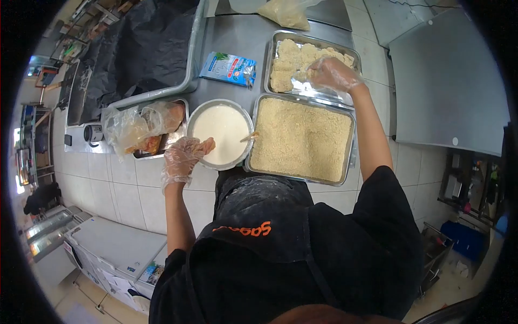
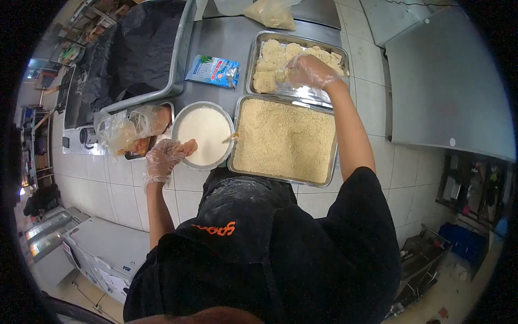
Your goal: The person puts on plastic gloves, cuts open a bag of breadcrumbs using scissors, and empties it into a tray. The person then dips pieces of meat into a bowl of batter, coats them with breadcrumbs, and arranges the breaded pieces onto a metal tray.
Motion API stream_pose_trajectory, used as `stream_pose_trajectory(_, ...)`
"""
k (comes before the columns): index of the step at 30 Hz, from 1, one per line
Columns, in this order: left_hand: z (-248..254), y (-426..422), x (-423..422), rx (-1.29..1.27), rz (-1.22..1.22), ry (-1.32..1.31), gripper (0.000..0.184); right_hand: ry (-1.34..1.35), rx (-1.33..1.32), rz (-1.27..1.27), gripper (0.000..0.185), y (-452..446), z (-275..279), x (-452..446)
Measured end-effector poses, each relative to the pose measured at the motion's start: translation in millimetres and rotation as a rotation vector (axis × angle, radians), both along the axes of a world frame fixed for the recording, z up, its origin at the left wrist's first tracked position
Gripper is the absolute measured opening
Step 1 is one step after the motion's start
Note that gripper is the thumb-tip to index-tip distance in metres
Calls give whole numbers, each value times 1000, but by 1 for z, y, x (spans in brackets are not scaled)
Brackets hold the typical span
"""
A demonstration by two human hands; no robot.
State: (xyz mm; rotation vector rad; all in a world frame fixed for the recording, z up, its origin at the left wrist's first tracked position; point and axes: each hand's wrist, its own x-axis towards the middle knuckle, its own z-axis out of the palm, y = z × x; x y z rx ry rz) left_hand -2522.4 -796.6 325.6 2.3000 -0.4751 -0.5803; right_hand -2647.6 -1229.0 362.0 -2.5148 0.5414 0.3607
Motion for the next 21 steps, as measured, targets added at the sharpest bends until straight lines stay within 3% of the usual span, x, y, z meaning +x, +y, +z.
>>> stream_pose_trajectory(2, 5, 0, -5, 26, 60, 46, 49, -152, -10, 98, 42, -27, -35, 10)
stream_pose_trajectory(9, 7, 5, -7, 113, 94, 149, 51, 143, 117, 125, 50, -65, -78, 50)
stream_pose_trajectory(10, 5, 5, -6, 141, 67, 87, 52, 157, 117, 64, 53, -69, -92, 55)
stream_pose_trajectory(11, 4, 5, -5, 169, 41, 22, 53, 13, -50, 177, 55, -98, -137, 57)
stream_pose_trajectory(14, 14, -4, -2, 241, -40, -36, 49, -16, -239, 80, 52, -91, -127, 62)
stream_pose_trajectory(15, 11, -1, 0, 228, -104, -171, 45, -174, -369, 51, 32, -77, -126, 57)
stream_pose_trajectory(16, 6, 0, 3, 247, -84, -176, 45, -187, -351, 68, 32, -57, -123, 58)
stream_pose_trajectory(18, -2, -1, 10, 169, -143, -341, 32, -236, -27, -62, 26, -14, -113, 58)
stream_pose_trajectory(20, 1, -5, 15, 147, -89, -310, 33, -439, 12, 225, 28, 64, -79, 39)
stream_pose_trajectory(21, 3, -8, 15, 109, -48, -271, 36, -364, 113, 270, 30, 94, -75, 33)
